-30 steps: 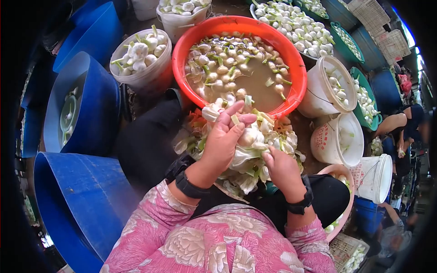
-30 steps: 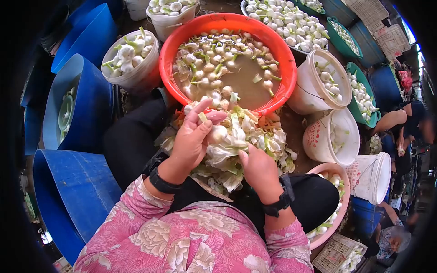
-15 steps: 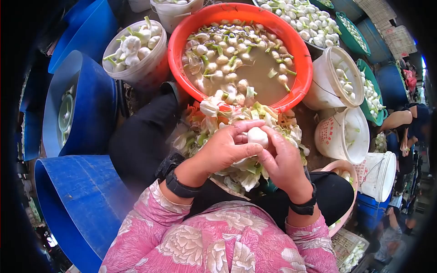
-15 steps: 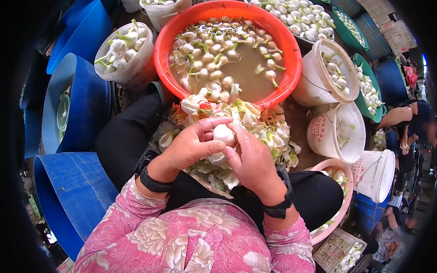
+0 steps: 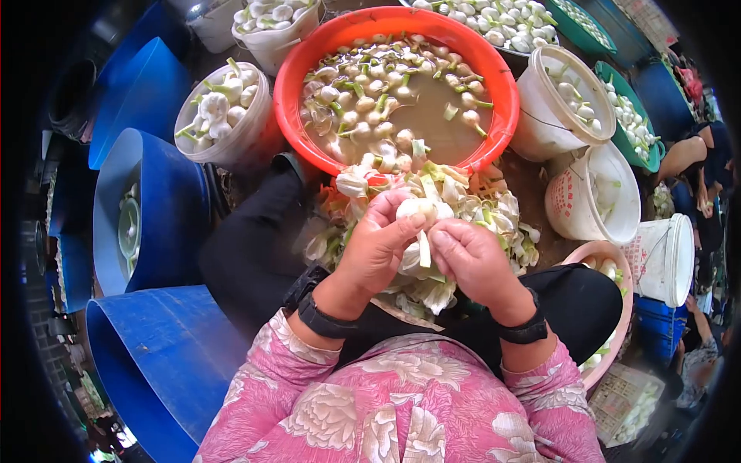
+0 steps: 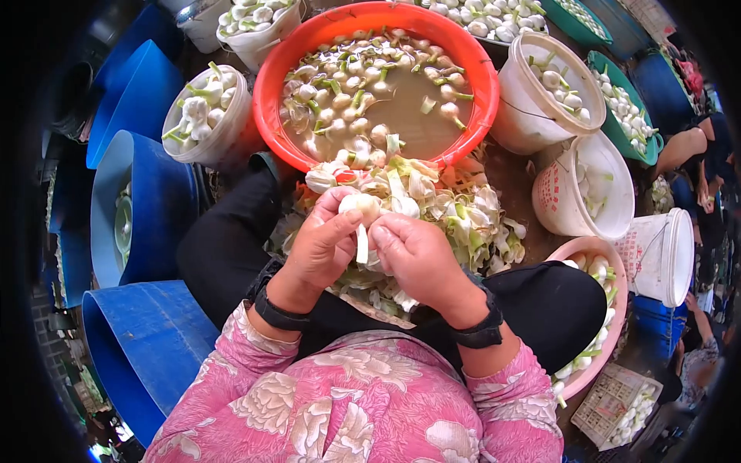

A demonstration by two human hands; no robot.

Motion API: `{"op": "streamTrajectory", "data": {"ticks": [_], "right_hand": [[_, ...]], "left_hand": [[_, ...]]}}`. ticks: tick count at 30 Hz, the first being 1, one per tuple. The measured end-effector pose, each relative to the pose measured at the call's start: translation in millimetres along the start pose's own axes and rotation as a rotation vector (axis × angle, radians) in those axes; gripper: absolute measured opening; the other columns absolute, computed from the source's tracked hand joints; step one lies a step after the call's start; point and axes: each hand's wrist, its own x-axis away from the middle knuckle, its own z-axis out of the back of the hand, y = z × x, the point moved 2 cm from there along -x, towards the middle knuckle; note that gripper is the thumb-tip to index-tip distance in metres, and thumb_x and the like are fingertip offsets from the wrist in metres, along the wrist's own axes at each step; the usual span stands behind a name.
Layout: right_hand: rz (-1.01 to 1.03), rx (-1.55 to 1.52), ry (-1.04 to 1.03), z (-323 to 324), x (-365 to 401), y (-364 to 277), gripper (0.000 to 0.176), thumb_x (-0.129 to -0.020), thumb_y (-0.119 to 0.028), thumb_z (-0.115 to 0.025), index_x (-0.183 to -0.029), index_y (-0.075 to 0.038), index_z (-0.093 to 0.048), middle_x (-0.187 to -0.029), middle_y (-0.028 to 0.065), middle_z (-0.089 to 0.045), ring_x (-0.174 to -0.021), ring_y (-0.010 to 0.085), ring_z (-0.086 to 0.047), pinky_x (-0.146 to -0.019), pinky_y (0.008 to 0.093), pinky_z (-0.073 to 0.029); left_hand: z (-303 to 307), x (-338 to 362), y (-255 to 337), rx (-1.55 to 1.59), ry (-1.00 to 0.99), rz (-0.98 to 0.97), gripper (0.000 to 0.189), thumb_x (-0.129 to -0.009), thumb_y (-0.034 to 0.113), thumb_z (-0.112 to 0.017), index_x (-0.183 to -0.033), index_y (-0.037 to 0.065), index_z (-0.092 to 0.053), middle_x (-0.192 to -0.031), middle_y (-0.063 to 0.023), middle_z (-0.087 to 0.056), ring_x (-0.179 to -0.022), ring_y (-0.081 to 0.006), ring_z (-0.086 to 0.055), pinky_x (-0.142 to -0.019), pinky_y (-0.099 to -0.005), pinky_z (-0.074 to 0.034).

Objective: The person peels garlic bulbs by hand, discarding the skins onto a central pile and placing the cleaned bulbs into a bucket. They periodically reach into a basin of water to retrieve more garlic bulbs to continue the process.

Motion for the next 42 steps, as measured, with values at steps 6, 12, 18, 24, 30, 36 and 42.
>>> {"op": "streamTrajectory", "data": {"ticks": [6, 12, 18, 24, 30, 36, 42], "right_hand": [[0.069, -0.461, 0.226, 12.5, 6.8, -4.6, 0.020, -0.085, -0.016, -0.044, -0.075, -0.001, -0.053, -0.056, -0.0028, -0.044, -0.050, 0.0034, -0.039, -0.045, 0.0189, -0.032], [0.662, 0.696, 0.564, -3.6, 10.1, -26.3, 0.013, -0.067, -0.011, -0.062, -0.078, -0.003, -0.060, -0.066, 0.0087, -0.057, -0.060, 0.0241, -0.055, -0.055, 0.0308, -0.044], [0.450, 0.605, 0.548, -4.8, 6.4, -25.4, 0.006, -0.070, -0.008, -0.059, -0.074, -0.003, -0.059, -0.066, 0.0063, -0.058, -0.054, 0.0162, -0.055, -0.051, 0.0265, -0.043], [-0.045, -0.463, 0.229, 16.2, 2.6, -19.1, 0.008, -0.077, -0.007, -0.053, -0.076, 0.001, -0.056, -0.063, 0.0017, -0.056, -0.048, 0.0048, -0.048, -0.044, 0.0167, -0.038], [-0.043, -0.615, 0.210, 8.0, 0.3, -13.0, 0.008, -0.078, -0.006, -0.051, -0.077, 0.002, -0.054, -0.068, 0.0038, -0.057, -0.053, 0.0063, -0.053, -0.048, 0.0178, -0.043], [0.041, -0.363, 0.139, -9.7, 4.2, -9.4, 0.008, -0.079, -0.006, -0.050, -0.081, 0.001, -0.052, -0.066, 0.0030, -0.055, -0.054, 0.0074, -0.053, -0.049, 0.0182, -0.042], [0.163, -1.188, 0.093, 13.0, 8.3, -1.6, 0.015, -0.083, -0.014, -0.048, -0.087, 0.000, -0.050, -0.062, -0.0027, -0.047, -0.050, 0.0041, -0.042, -0.046, 0.0156, -0.036]], "left_hand": [[-14.5, 5.4, 11.4, 0.140, -0.075, 0.149, 0.034, -0.075, 0.010, -0.061, -0.104, 0.006, -0.044, -0.100, -0.0073, -0.053, -0.095, -0.0170, -0.051, -0.083, -0.0309, -0.040], [-5.8, 4.7, -0.5, 0.050, 0.000, -0.061, 0.033, -0.075, 0.004, -0.060, -0.102, 0.004, -0.043, -0.097, -0.0084, -0.054, -0.090, -0.0160, -0.054, -0.082, -0.0289, -0.042], [-1.3, 6.0, 0.5, -0.049, -0.039, -0.083, 0.031, -0.075, 0.003, -0.059, -0.102, 0.005, -0.043, -0.101, -0.0091, -0.052, -0.096, -0.0170, -0.051, -0.083, -0.0297, -0.041], [-13.8, 6.4, 9.6, 0.256, -0.185, 0.143, 0.034, -0.080, 0.011, -0.053, -0.111, 0.005, -0.041, -0.107, -0.0101, -0.050, -0.098, -0.0219, -0.050, -0.083, -0.0329, -0.041], [-9.8, 3.2, 8.4, 0.159, -0.076, 0.351, 0.037, -0.086, 0.028, -0.045, -0.115, 0.005, -0.041, -0.106, -0.0088, -0.050, -0.094, -0.0207, -0.052, -0.075, -0.0296, -0.045], [-10.8, 3.7, 0.7, -0.416, -0.030, 0.247, 0.039, -0.088, 0.041, -0.035, -0.100, 0.006, -0.048, -0.075, -0.0019, -0.053, -0.055, -0.0057, -0.049, -0.047, -0.0161, -0.039], [-21.7, 14.8, 18.2, -0.302, -0.014, 0.236, 0.042, -0.089, 0.039, -0.027, -0.099, 0.004, -0.049, -0.071, -0.0066, -0.056, -0.047, -0.0071, -0.047, -0.040, -0.0156, -0.034]]}}
